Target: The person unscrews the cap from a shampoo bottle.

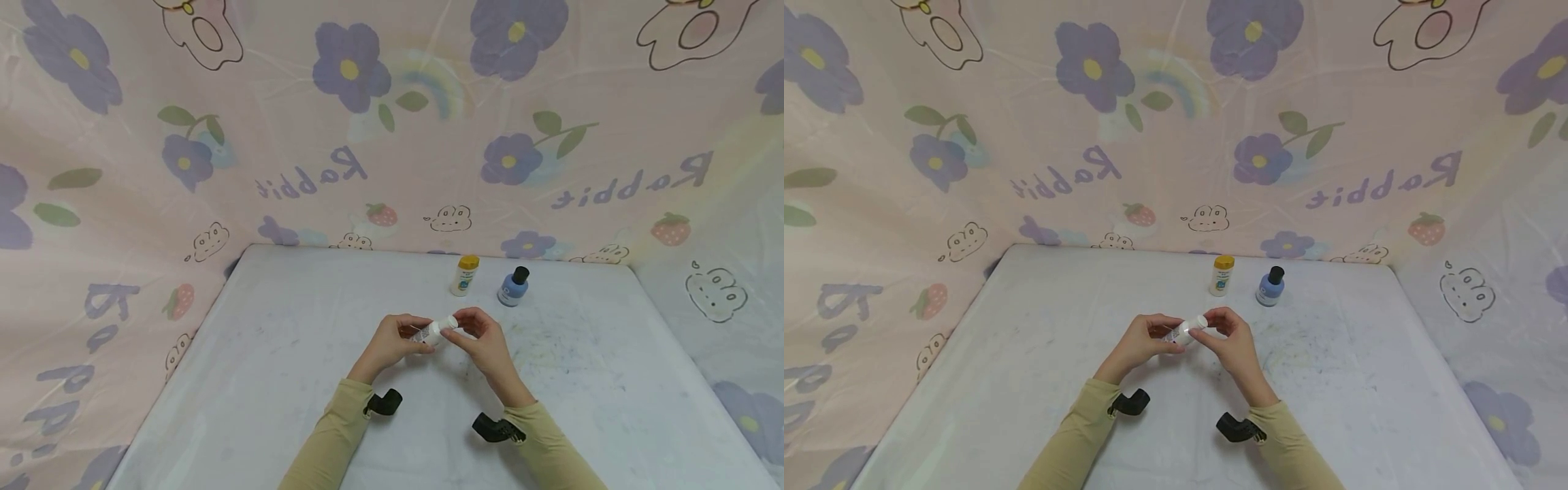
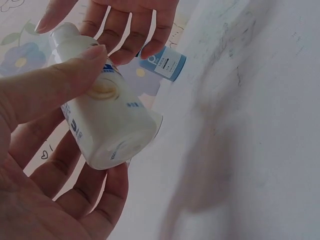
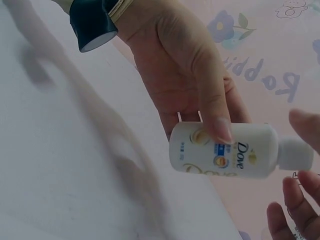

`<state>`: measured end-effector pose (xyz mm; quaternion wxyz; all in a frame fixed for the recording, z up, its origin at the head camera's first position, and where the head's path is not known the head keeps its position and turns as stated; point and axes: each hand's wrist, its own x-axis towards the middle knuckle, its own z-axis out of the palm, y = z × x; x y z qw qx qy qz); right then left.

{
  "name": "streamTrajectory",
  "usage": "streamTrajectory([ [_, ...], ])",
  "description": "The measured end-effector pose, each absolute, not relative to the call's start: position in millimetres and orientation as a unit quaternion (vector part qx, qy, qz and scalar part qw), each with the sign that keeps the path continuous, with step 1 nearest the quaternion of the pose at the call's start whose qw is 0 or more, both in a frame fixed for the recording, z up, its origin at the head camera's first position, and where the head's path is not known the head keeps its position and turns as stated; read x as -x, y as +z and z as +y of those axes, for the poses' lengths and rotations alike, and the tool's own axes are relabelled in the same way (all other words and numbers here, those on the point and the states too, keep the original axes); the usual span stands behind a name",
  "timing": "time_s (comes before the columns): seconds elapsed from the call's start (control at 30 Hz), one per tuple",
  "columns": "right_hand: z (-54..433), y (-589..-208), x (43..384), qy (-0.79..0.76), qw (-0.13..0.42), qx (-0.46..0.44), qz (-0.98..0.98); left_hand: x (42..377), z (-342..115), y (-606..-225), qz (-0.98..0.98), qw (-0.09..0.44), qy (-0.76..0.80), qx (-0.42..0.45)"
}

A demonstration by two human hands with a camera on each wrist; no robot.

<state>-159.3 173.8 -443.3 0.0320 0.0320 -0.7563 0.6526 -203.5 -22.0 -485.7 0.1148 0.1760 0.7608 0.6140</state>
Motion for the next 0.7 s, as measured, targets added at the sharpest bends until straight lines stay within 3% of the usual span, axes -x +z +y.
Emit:
streamTrajectory([
  [0.7,173.5,-443.4,158.1,0.649,0.022,-0.053,-0.758,201.7,-21.5,-485.4,0.759,0.113,0.615,-0.181],
])
